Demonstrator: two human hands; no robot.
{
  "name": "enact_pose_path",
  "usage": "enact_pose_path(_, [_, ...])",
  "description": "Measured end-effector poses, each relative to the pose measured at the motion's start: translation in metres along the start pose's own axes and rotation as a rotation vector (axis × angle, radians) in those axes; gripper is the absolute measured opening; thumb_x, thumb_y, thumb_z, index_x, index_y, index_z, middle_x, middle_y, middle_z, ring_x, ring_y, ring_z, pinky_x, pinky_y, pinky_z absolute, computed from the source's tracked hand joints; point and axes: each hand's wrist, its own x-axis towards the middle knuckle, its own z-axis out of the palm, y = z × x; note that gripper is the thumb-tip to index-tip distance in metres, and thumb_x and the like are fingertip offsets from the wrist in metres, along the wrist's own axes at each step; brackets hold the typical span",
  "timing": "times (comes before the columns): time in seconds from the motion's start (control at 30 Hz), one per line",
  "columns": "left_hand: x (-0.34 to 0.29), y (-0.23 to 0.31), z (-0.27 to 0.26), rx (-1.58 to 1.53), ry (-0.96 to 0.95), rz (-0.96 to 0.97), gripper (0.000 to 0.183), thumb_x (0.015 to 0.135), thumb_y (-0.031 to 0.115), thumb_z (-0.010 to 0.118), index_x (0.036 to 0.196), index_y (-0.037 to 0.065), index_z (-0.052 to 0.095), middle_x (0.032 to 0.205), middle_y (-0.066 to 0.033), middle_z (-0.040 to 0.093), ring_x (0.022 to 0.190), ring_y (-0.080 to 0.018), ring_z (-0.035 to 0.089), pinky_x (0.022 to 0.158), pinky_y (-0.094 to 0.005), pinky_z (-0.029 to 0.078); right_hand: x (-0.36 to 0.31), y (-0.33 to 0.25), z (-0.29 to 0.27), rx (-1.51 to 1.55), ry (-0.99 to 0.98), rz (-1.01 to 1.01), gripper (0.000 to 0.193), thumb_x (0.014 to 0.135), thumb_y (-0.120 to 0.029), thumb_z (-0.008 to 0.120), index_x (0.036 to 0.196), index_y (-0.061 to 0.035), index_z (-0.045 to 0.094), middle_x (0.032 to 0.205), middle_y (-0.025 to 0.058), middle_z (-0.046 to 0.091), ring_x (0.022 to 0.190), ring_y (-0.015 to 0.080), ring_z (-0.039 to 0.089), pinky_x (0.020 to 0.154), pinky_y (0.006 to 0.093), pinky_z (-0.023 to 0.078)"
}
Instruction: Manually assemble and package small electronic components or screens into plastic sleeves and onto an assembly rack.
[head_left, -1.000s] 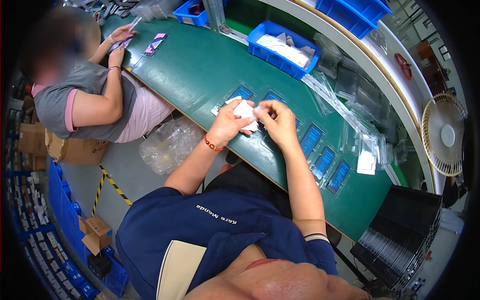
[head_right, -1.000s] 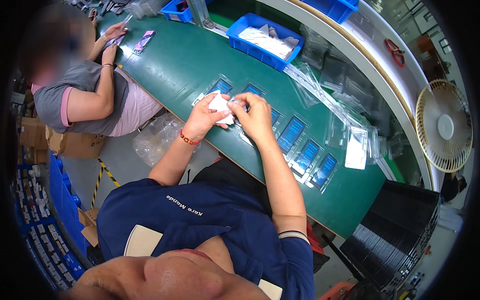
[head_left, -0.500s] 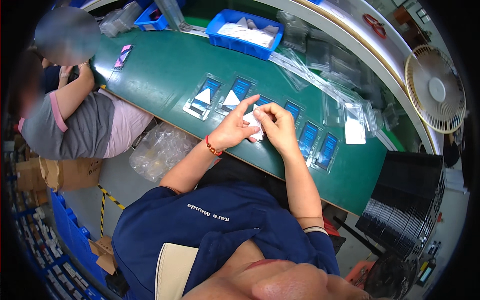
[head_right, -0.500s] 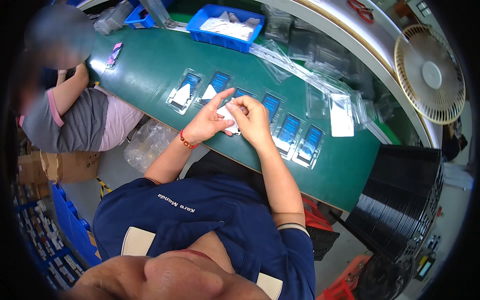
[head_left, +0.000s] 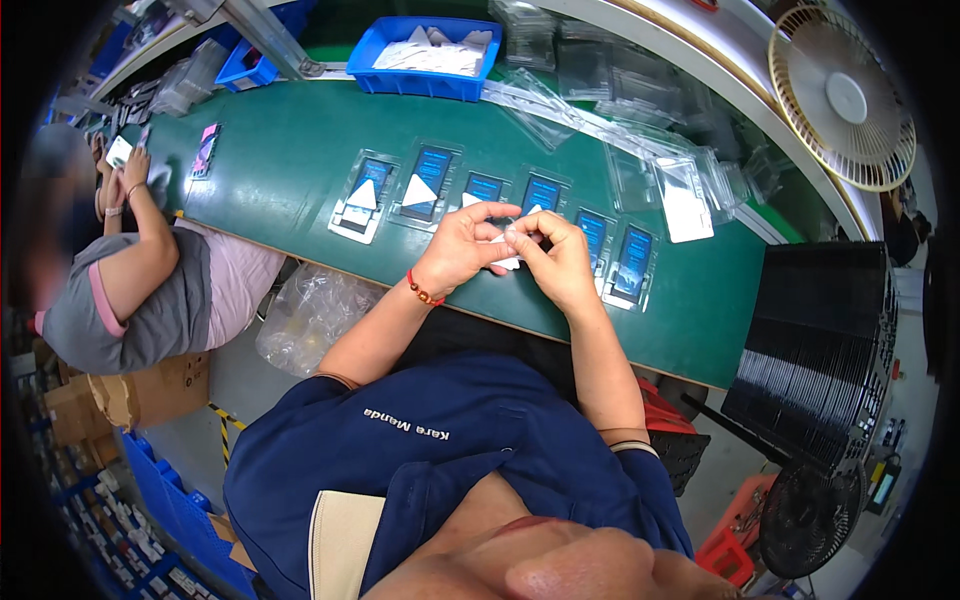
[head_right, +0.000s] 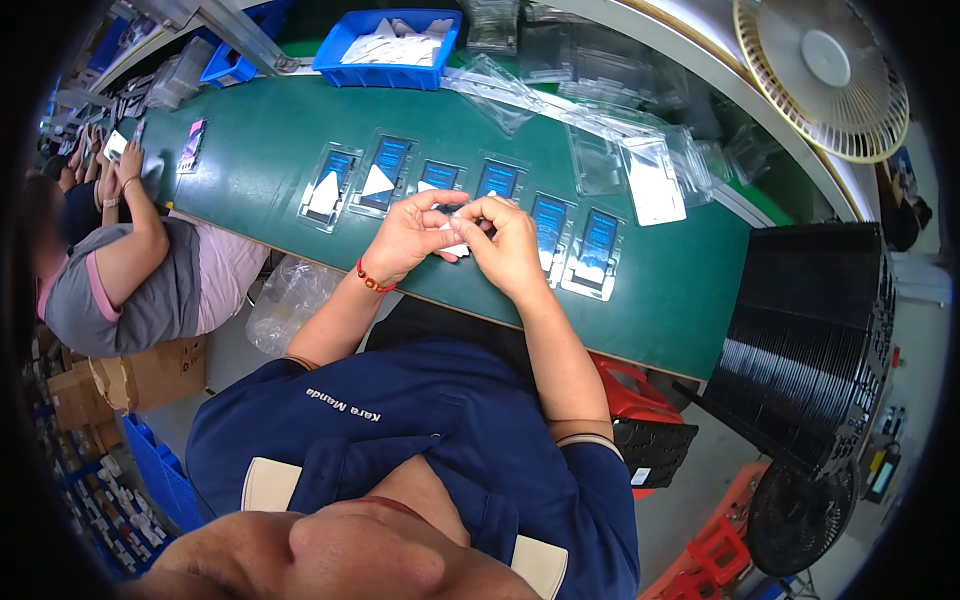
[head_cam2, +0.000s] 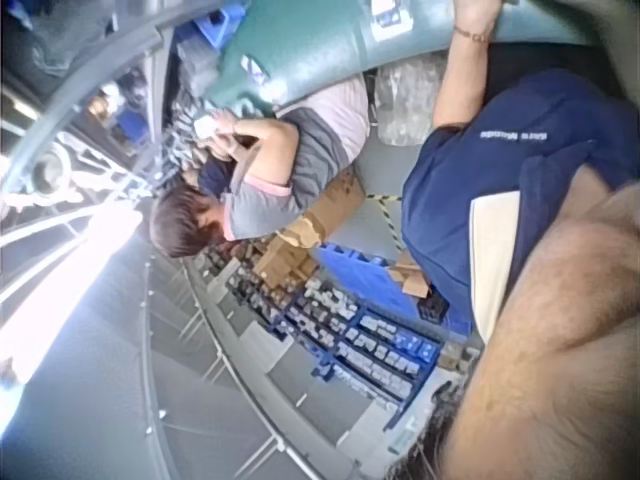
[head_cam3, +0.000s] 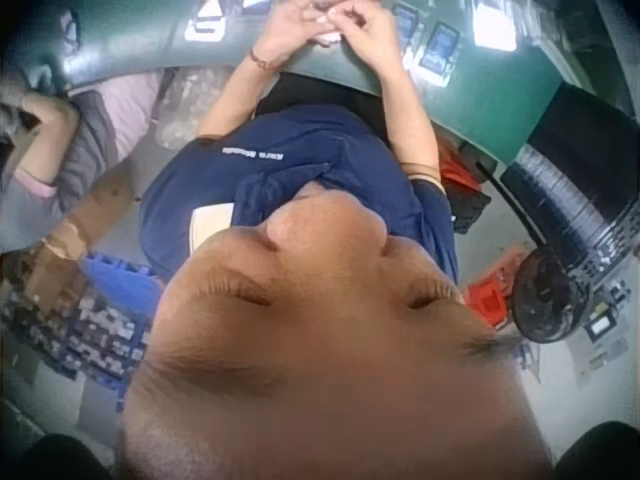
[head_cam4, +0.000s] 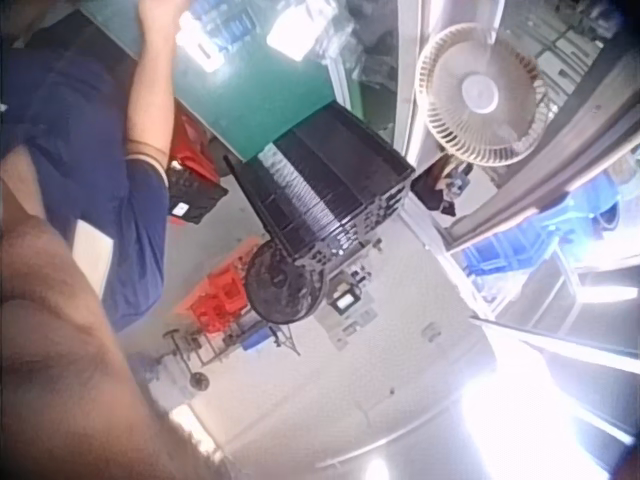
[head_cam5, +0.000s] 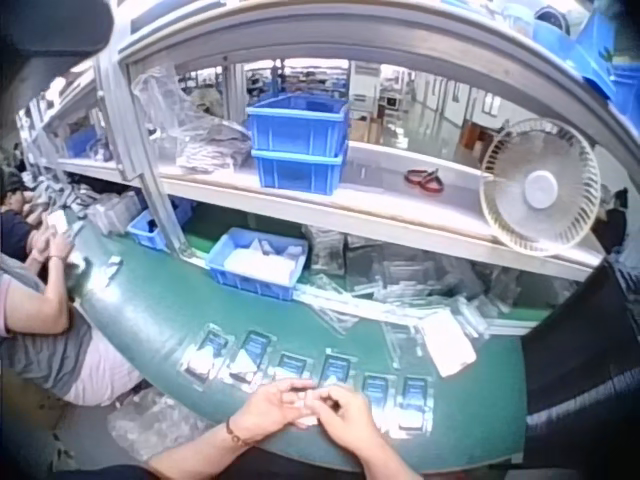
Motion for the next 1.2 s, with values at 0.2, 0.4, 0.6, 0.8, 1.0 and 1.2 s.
enact_pose_path(0.2, [0.004,-0.007,0.003,-0.056,-0.049,0.068,0.049,0.084,-0.006,0.061,0.131,-0.001,0.047,0.103,-0.0151,0.066,0.093,-0.0173,0.065,0.076,-0.0269,0.056,-0.022,-0.007,-0.037,-0.49,0.589,-0.264,0.004,0.079,-0.003,0.068,0.08,-0.0033,0.064,0.076,0.0046,0.064,0.066,0.0201,0.056,0.066,0.0309,0.042])
enact_pose_path(0.4, [0.008,-0.008,0.013,-0.059,0.006,0.031,0.044,0.082,-0.009,0.062,0.125,-0.001,0.051,0.097,-0.0126,0.067,0.086,-0.0157,0.066,0.069,-0.0248,0.057,-0.05,0.01,-0.05,-1.046,0.322,-0.402,0.021,0.07,-0.018,0.075,0.085,-0.0071,0.066,0.083,0.0027,0.062,0.085,0.0216,0.054,0.079,0.0375,0.037])
enact_pose_path(0.6, [0.01,-0.016,0.034,0.058,-0.166,0.042,0.043,0.082,-0.007,0.063,0.124,-0.001,0.052,0.092,-0.0083,0.067,0.081,-0.0113,0.065,0.066,-0.0231,0.055,-0.043,-0.001,-0.025,-0.091,0.221,-0.163,0.013,0.078,-0.006,0.07,0.089,-0.0008,0.067,0.086,0.008,0.065,0.079,0.0189,0.059,0.072,0.0299,0.045])
enact_pose_path(0.8, [0.011,-0.006,0.024,0.077,-0.088,0.125,0.04,0.082,-0.01,0.061,0.121,0.0,0.056,0.094,-0.0086,0.068,0.082,-0.0116,0.064,0.073,-0.0245,0.054,-0.059,0.006,-0.059,0.241,0.61,0.13,0.008,0.086,-0.004,0.063,0.09,-0.0002,0.069,0.08,0.0084,0.067,0.074,0.0131,0.059,0.065,0.0237,0.046])
enact_pose_path(1.0, [0.028,0.021,-0.005,0.095,0.09,0.26,0.029,0.084,-0.006,0.062,0.112,-0.005,0.059,0.101,-0.0154,0.066,0.092,-0.0174,0.065,0.077,-0.0267,0.055,-0.07,0.022,-0.102,-0.601,0.672,-0.194,0.008,0.08,-0.005,0.068,0.088,-0.0045,0.07,0.079,0.0054,0.066,0.074,0.0197,0.059,0.072,0.0298,0.044])
enact_pose_path(1.2, [0.025,0.02,-0.006,0.051,0.102,0.244,0.029,0.084,-0.006,0.062,0.113,-0.005,0.058,0.102,-0.0165,0.065,0.092,-0.0186,0.065,0.076,-0.0267,0.056,-0.073,0.03,-0.101,-1.16,0.456,-0.398,0.017,0.073,-0.004,0.07,0.089,-0.0073,0.068,0.078,0.0025,0.064,0.077,0.0231,0.055,0.077,0.0363,0.041])
